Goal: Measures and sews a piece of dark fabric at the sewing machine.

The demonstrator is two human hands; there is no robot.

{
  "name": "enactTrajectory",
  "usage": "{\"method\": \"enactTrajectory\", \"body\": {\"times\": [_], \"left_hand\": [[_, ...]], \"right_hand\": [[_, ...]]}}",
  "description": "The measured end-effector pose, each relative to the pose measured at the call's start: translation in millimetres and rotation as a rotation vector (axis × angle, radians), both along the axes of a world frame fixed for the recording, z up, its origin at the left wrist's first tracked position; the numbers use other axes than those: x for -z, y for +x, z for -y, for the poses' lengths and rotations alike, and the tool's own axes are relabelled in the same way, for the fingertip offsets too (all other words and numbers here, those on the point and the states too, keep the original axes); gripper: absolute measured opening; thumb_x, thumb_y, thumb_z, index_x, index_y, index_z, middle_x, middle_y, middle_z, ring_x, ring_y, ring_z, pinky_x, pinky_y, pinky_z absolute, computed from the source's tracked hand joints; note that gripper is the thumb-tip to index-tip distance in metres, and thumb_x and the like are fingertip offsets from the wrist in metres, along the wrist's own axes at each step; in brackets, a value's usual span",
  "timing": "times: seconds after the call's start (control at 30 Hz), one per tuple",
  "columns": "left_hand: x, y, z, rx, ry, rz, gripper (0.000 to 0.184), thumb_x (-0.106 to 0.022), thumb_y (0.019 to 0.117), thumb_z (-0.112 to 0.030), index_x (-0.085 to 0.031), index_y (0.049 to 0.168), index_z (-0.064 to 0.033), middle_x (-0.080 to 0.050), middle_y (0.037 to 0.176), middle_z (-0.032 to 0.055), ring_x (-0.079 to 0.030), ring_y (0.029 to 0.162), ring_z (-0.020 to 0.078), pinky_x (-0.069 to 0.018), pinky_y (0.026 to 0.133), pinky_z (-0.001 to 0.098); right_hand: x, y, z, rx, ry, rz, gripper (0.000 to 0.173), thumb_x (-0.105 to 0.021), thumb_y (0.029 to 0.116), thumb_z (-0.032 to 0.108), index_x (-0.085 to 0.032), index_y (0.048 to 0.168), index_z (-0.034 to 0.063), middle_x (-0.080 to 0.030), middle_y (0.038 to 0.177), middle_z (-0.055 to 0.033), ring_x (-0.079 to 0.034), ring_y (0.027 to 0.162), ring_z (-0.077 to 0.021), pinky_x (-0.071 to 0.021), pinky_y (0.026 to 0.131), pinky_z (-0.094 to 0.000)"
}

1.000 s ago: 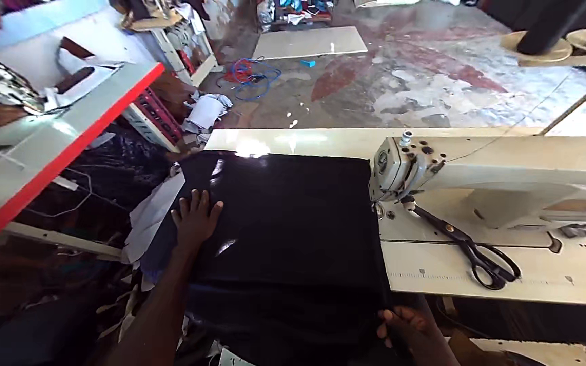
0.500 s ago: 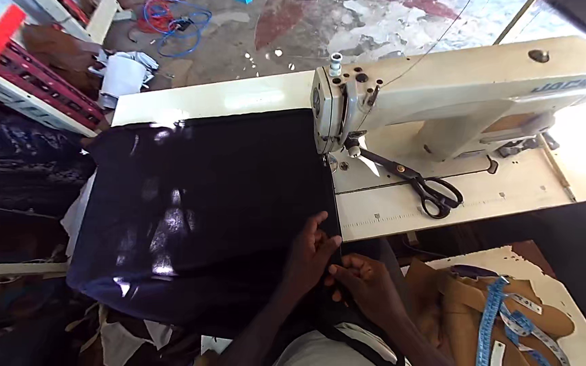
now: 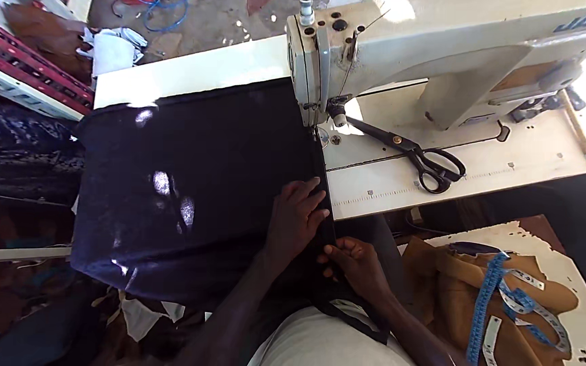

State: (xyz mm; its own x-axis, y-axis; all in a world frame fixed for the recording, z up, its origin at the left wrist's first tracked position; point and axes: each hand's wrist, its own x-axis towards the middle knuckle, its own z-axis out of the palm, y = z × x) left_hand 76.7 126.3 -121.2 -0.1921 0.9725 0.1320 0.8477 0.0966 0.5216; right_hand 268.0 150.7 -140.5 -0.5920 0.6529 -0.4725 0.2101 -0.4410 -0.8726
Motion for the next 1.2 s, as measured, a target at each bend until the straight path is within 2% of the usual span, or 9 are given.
{"method": "enactTrajectory", "body": {"times": [0.2,0.3,0.4,0.5,0.67,0.77,0.9,1.03,1.2], "left_hand": [[4.6,3.9,0.4,-0.018,-0.025,-0.004,0.037,-0.058,0.1036,-0.037,-0.070,0.131,-0.0152,-0.047,0.158,-0.0018,-0.041,0.142,0.0311,-0.0408,0.105,0.0541],[4.0,3.9,0.4,-0.018,-0.029,-0.026,0.037,-0.058,0.1040,-0.037,-0.070,0.130,-0.0152,-0.047,0.158,-0.0012,-0.041,0.142,0.0317,-0.0418,0.104,0.0549],[5.5,4.0,1.1,-0.010,-0.031,-0.055,0.036,-0.059,0.1032,-0.038,-0.071,0.130,-0.0155,-0.049,0.156,-0.0002,-0.043,0.141,0.0324,-0.0437,0.102,0.0567],[12.6,0.6,0.1,-0.013,0.007,-0.055,0.033,-0.061,0.1016,-0.035,-0.072,0.128,-0.0184,-0.051,0.154,-0.0019,-0.045,0.139,0.0295,-0.0441,0.103,0.0544],[8.6,-8.6,-4.1,0.010,-0.018,0.020,0.032,-0.054,0.1018,-0.028,-0.074,0.126,-0.0190,-0.056,0.149,-0.0036,-0.048,0.135,0.0262,-0.0429,0.103,0.0523],[4.8,-39.2,-34.5,0.010,0.059,0.088,0.031,-0.061,0.1011,-0.033,-0.075,0.119,-0.0118,-0.069,0.128,0.0035,-0.056,0.127,0.0290,-0.0454,0.102,0.0568],[9.3,-102.3,-99.2,0.045,0.074,0.141,0.068,-0.071,0.0936,-0.046,-0.057,0.144,-0.0021,-0.049,0.156,0.0127,-0.035,0.150,0.0336,-0.0302,0.122,0.0546],[17.3,-129.1,-125.3,0.166,-0.012,0.095,0.073,-0.071,0.0897,-0.057,-0.059,0.144,-0.0095,-0.047,0.158,0.0044,-0.025,0.155,0.0300,-0.0204,0.123,0.0583],[18.9,-130.9,-124.2,0.179,-0.039,0.028,0.074,-0.064,0.0906,-0.065,-0.061,0.144,-0.0137,-0.047,0.159,0.0012,-0.027,0.154,0.0300,-0.0201,0.122,0.0594]], "right_hand": [[10.6,3.4,-5.9,-0.081,0.121,0.081,0.018,-0.067,0.1011,0.021,-0.071,0.099,0.0036,-0.077,0.083,-0.0071,-0.072,0.064,-0.0187,-0.0620,0.060,-0.0332],[12.5,8.9,-17.4,-0.144,0.736,0.267,0.026,-0.065,0.1004,0.038,-0.074,0.107,0.0139,-0.071,0.082,0.0008,-0.067,0.068,-0.0147,-0.0585,0.062,-0.0403],[14.0,4.7,-40.2,-0.114,1.282,0.171,0.024,-0.058,0.0996,0.016,-0.073,0.118,0.0090,-0.070,0.111,-0.0077,-0.066,0.104,-0.0250,-0.0568,0.086,-0.0433],[36.2,-3.5,-57.0,-0.232,1.484,0.058,0.037,-0.054,0.0946,0.005,-0.071,0.126,0.0123,-0.062,0.141,-0.0067,-0.053,0.137,-0.0289,-0.0451,0.112,-0.0476],[58.1,-9.1,-63.9,-0.155,1.610,-0.021,0.025,-0.059,0.0972,0.005,-0.077,0.112,0.0135,-0.068,0.134,-0.0025,-0.059,0.127,-0.0236,-0.0470,0.107,-0.0441],[55.6,-12.4,-70.5,-0.158,1.616,-0.092,0.020,-0.061,0.0960,0.006,-0.079,0.104,0.0127,-0.070,0.126,-0.0042,-0.059,0.127,-0.0262,-0.0484,0.105,-0.0440],[53.3,-11.5,-73.0,-0.201,1.599,-0.102,0.023,-0.059,0.0965,0.005,-0.079,0.105,0.0117,-0.072,0.125,-0.0042,-0.059,0.129,-0.0258,-0.0491,0.106,-0.0426],[46.7,-11.7,-73.4,-0.203,1.613,-0.070,0.022,-0.060,0.0959,0.005,-0.079,0.104,0.0119,-0.073,0.123,-0.0028,-0.063,0.120,-0.0217,-0.0495,0.101,-0.0413],[44.2,-13.0,-70.6,-0.187,1.601,-0.030,0.024,-0.059,0.0942,0.002,-0.079,0.101,0.0126,-0.074,0.121,-0.0012,-0.064,0.114,-0.0198,-0.0483,0.099,-0.0406]]}}
